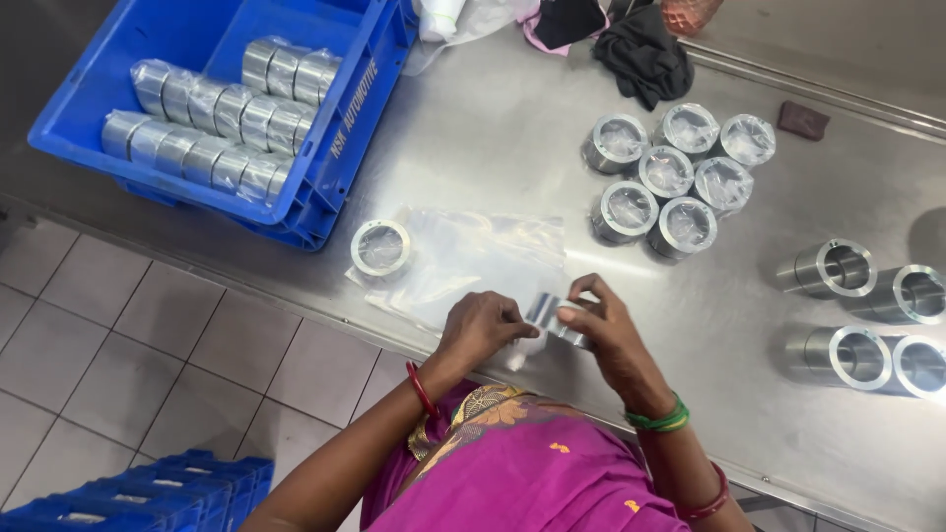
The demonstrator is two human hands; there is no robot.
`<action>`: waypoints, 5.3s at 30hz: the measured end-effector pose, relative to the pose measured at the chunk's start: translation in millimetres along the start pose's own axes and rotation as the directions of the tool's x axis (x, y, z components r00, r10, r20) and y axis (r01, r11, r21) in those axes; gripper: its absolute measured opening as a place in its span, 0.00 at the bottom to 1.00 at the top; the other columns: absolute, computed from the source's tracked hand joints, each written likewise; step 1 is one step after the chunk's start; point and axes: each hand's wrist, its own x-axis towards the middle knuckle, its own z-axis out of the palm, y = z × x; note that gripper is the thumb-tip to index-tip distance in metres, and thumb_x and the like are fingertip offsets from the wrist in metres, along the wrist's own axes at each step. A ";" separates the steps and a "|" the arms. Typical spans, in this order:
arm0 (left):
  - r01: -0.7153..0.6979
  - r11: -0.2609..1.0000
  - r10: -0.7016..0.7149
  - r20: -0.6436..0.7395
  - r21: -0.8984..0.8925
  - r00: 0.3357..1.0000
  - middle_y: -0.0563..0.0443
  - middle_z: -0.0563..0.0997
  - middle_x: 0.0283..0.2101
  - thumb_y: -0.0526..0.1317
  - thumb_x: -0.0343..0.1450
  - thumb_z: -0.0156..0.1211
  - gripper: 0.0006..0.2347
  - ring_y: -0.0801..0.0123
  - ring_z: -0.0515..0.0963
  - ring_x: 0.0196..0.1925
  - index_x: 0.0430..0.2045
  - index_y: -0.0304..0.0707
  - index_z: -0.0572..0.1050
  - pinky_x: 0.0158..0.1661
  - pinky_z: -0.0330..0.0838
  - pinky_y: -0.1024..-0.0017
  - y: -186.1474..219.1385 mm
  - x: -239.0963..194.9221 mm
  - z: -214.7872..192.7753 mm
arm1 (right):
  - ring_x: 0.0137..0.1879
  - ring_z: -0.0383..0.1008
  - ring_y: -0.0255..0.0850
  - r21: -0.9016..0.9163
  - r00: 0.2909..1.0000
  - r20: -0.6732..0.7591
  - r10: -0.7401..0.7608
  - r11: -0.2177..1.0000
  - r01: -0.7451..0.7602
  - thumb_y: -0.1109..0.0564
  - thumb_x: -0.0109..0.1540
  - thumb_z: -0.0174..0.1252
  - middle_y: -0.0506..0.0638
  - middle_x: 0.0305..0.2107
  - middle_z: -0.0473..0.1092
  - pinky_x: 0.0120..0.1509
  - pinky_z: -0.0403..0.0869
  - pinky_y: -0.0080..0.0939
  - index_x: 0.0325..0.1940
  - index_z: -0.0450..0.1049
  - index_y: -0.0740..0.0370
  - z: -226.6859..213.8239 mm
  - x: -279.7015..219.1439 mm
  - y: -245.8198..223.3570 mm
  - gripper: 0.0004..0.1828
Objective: The person places metal components into individual plastic bags one at a time, এরপর stacks the bagged parts into a blue plastic crate, then cleans out an empty blue crate and continues the process.
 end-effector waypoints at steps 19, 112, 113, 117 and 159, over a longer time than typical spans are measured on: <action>-0.586 0.810 0.578 -0.225 0.039 0.784 0.46 0.80 0.21 0.45 0.76 0.51 0.11 0.56 0.83 0.25 0.28 0.40 0.73 0.28 0.74 0.60 -6.6 5.4 -35.1 | 0.33 0.75 0.36 -0.575 0.946 -0.224 -0.234 0.816 0.066 0.50 0.57 0.64 0.52 0.30 0.79 0.40 0.74 0.38 0.60 0.68 0.60 53.7 3.9 6.2 0.28; -0.559 0.815 0.518 -0.240 -0.153 0.821 0.41 0.69 0.57 0.53 0.59 0.80 0.39 0.51 0.73 0.63 0.60 0.39 0.64 0.60 0.72 0.59 61.4 49.2 145.6 | 0.48 0.80 0.49 -0.579 0.979 0.176 -0.105 0.793 0.189 0.48 0.37 0.77 0.56 0.44 0.77 0.50 0.78 0.49 0.55 0.72 0.55 -201.1 -31.5 11.3 0.43; -0.571 0.795 0.542 -0.183 -0.203 0.820 0.41 0.69 0.58 0.53 0.58 0.80 0.39 0.52 0.73 0.63 0.60 0.40 0.63 0.62 0.73 0.60 63.2 50.8 149.6 | 0.56 0.75 0.52 -0.490 0.951 0.217 -0.220 0.818 0.301 0.50 0.40 0.77 0.59 0.50 0.74 0.59 0.74 0.51 0.61 0.70 0.58 -198.0 -36.8 18.1 0.46; -0.559 0.829 0.557 -0.071 -0.002 0.827 0.43 0.71 0.60 0.49 0.50 0.83 0.42 0.50 0.72 0.63 0.57 0.39 0.65 0.58 0.66 0.55 93.3 27.9 131.3 | 0.64 0.70 0.55 -0.629 0.932 0.290 -0.218 0.691 0.357 0.47 0.38 0.80 0.59 0.60 0.68 0.66 0.69 0.52 0.68 0.64 0.60 -182.4 -65.3 -1.5 0.58; -0.247 0.739 0.391 -0.100 0.626 0.915 0.39 0.69 0.57 0.25 0.50 0.73 0.34 0.42 0.69 0.61 0.52 0.30 0.66 0.56 0.72 0.57 -224.8 118.4 -512.1 | 0.66 0.63 0.64 -0.598 0.653 0.527 -0.544 0.308 0.740 0.40 0.44 0.79 0.68 0.60 0.62 0.66 0.67 0.60 0.72 0.51 0.68 414.2 408.7 -150.1 0.64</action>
